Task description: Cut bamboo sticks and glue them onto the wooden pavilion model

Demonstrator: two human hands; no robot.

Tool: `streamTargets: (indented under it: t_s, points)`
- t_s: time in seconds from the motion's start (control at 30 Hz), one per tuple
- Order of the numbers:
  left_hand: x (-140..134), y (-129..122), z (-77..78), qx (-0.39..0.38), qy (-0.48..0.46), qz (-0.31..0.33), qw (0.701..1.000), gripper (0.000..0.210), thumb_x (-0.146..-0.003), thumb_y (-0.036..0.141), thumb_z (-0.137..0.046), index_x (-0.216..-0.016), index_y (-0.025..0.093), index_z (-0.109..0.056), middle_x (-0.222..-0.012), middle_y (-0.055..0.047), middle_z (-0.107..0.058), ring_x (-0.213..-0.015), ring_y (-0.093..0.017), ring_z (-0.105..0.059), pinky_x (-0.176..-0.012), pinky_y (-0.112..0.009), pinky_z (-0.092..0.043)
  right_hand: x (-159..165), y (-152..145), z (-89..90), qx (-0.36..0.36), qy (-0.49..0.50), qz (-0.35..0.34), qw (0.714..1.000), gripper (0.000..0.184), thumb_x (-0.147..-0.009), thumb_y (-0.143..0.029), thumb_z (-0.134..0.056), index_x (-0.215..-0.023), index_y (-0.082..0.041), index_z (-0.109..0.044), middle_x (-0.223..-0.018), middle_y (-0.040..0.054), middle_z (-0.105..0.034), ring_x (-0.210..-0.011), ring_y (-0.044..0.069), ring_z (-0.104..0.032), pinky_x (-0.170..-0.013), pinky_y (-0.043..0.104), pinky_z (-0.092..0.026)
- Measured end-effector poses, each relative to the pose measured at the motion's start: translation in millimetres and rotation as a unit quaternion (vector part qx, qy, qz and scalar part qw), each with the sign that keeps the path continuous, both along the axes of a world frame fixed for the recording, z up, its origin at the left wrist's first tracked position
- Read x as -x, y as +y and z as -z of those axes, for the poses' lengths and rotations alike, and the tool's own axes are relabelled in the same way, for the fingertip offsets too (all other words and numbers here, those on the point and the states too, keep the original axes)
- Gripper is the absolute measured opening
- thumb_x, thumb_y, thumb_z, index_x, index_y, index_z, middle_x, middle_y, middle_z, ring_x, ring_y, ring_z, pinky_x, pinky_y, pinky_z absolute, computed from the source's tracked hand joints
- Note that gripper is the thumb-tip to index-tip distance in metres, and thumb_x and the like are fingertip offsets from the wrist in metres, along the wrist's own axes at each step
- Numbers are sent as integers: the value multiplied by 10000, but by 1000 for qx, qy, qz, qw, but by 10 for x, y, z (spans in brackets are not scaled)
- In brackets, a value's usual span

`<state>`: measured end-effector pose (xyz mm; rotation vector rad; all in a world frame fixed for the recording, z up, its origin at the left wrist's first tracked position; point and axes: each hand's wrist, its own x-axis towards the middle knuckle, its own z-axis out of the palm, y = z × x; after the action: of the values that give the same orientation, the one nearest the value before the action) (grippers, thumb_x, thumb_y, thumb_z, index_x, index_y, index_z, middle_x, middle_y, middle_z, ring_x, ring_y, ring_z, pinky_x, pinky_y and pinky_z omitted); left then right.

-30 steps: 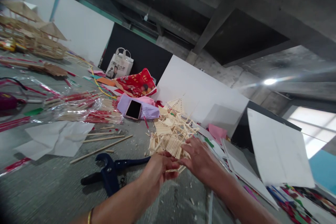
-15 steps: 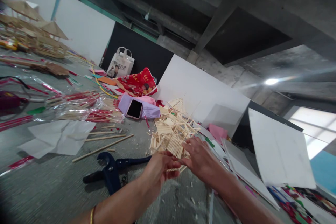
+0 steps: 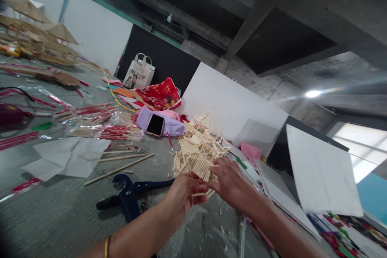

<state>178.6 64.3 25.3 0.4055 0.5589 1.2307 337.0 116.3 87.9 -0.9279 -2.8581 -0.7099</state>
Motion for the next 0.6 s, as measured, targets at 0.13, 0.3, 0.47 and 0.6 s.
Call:
streamTargets:
  t_s: [0.13,0.3,0.47,0.6]
  points:
    - [-2,-10,2,-1,1,-2,1000,193,-555,38,-463,-703,156,-500,-645,3,-561,-554,-98,-526,-523,-230,-422,-29,32,9,1,-1,-8,1000,302,-752,-275,-631,-1035,-195,-564,-1102,115,-530,-980,264,-497,-787,432,-419]
    - [-8,-10,4,-1,3,0,1000,192,-556,42,-471,-705,157,-506,-630,9,-546,-554,-100,-523,-516,-225,-419,-22,-2,4,1,0,-9,1000,316,-732,-267,-648,-1032,-205,-575,-1083,111,-549,-963,263,-516,-786,439,-434]
    - [-14,8,8,8,10,2,1000,240,-519,23,-455,-711,154,-511,-647,13,-531,-555,-108,-530,-505,-237,-424,78,-162,-173,-7,9,16,1000,411,-730,-269,-647,-1120,-176,-557,-1121,134,-568,-1050,285,-500,-849,464,-434]
    - [-21,7,9,17,23,2,1000,300,-483,18,-432,-737,142,-531,-707,0,-538,-569,-112,-542,-501,-244,-430,131,-318,-451,-32,52,75,995,358,-798,-387,-567,-1092,-185,-598,-1113,113,-597,-1024,276,-541,-854,454,-455]
